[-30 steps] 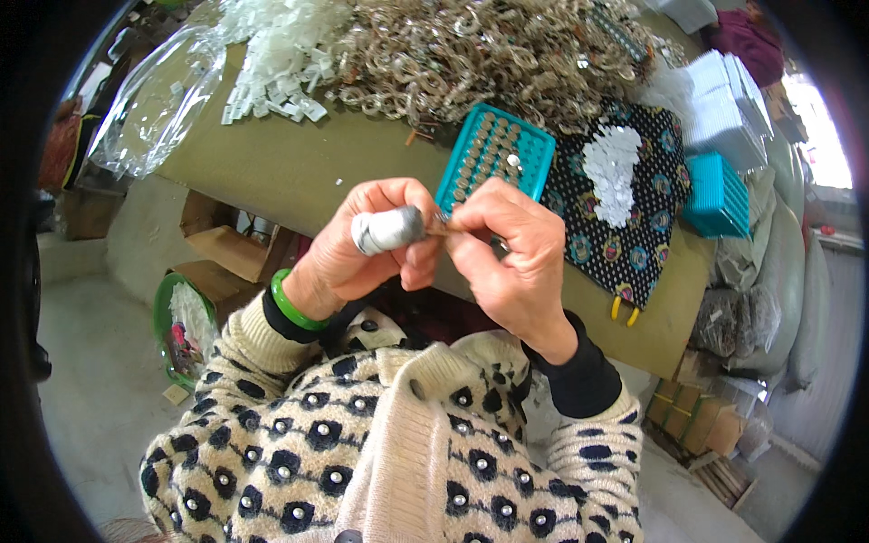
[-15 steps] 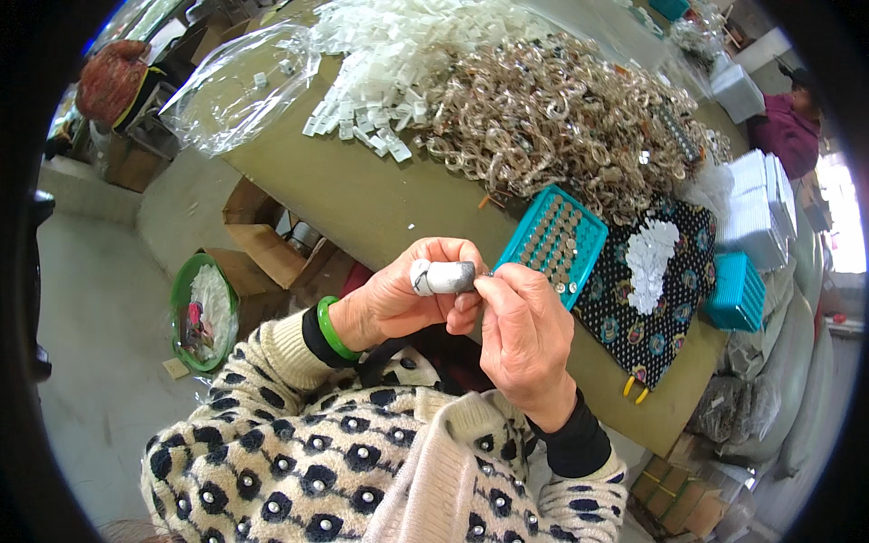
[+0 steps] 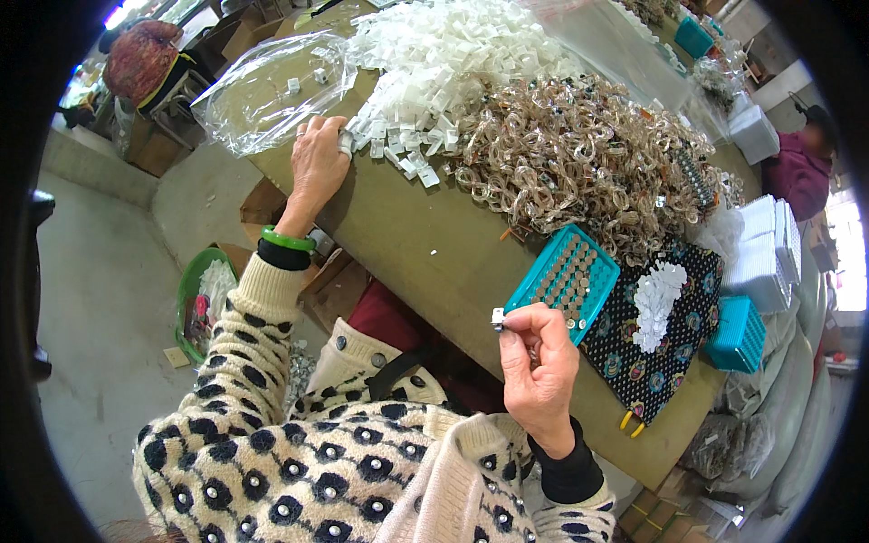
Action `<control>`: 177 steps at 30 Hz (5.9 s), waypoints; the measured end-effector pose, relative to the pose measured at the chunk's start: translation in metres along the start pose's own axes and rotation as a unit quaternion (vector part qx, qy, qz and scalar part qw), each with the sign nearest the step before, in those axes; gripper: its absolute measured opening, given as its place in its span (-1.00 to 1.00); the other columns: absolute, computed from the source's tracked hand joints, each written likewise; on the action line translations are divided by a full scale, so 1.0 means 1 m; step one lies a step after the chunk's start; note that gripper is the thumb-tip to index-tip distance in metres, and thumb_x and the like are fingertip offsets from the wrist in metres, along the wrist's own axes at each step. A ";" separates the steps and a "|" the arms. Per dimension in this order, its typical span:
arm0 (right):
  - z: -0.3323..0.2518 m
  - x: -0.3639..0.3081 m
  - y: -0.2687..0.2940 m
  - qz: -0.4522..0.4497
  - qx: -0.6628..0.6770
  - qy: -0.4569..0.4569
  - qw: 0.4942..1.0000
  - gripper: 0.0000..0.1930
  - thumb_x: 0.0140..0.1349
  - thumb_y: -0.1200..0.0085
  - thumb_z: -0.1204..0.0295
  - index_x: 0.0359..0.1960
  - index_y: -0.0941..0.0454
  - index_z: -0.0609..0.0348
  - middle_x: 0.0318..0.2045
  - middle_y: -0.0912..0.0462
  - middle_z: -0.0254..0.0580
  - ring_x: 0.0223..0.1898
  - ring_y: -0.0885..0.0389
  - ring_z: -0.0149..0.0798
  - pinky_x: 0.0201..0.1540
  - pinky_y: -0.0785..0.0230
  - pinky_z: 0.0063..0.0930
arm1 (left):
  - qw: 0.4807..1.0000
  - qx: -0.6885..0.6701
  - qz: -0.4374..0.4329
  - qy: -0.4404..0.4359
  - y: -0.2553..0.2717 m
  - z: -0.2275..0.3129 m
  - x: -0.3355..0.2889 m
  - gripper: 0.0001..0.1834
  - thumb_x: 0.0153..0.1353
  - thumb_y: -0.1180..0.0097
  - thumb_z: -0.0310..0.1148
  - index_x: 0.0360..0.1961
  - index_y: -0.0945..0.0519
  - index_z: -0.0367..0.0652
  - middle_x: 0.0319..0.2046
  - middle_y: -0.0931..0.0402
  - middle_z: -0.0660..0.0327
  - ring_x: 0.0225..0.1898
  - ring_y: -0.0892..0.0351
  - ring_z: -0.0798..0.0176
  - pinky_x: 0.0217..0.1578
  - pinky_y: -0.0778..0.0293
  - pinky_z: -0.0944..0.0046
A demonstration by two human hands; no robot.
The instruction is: The person assembles small electronic components by inserting metal pins into white plastic housings. They repeatedly pick a housing, insert a pin, and place the assembled unit on the table. The person also handles a blue plastic tray containing small metal parts.
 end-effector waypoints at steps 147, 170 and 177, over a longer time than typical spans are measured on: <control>0.029 0.003 0.084 0.046 -0.495 0.107 0.861 -0.86 0.12 -0.21 0.57 -0.30 -0.52 0.21 -0.38 -0.51 -0.15 -0.33 -0.57 -0.09 -0.30 -0.46 -0.28 | 0.424 -0.790 -0.391 0.208 0.069 0.170 -0.141 -0.89 0.21 -0.08 -0.53 -0.22 -0.49 -0.22 -0.34 -0.45 0.26 -0.43 -0.47 0.39 -0.18 -0.70 0.01; 0.022 0.043 0.096 0.105 -0.364 0.075 0.923 -0.93 0.27 -0.19 0.56 -0.24 -0.60 0.27 -0.44 -0.61 -0.26 -0.49 -0.53 -0.44 -0.41 -0.40 -0.53 | 0.377 -0.798 -0.409 0.233 0.054 0.168 -0.134 -0.70 0.29 -0.14 -0.52 0.04 -0.58 -0.30 -0.24 -0.65 0.05 -0.30 -0.70 0.21 -0.17 -0.72 0.00; 0.031 0.040 0.091 0.023 -0.489 0.109 0.865 -0.89 0.18 -0.18 0.61 -0.25 -0.60 0.25 -0.36 -0.58 -0.09 -0.40 -0.60 -0.05 -0.35 -0.43 -0.27 | 0.389 -0.811 -0.385 0.204 0.057 0.172 -0.131 -0.67 0.27 -0.14 -0.56 0.08 -0.58 -0.25 -0.17 -0.63 -0.03 -0.19 -0.73 0.06 -0.15 -0.72 -0.04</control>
Point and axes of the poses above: each hand's wrist, its own x-axis towards the middle knuckle, its own y-axis out of the back of the hand, z = x × y, the point moved 1 cm from there along x, towards the middle knuckle
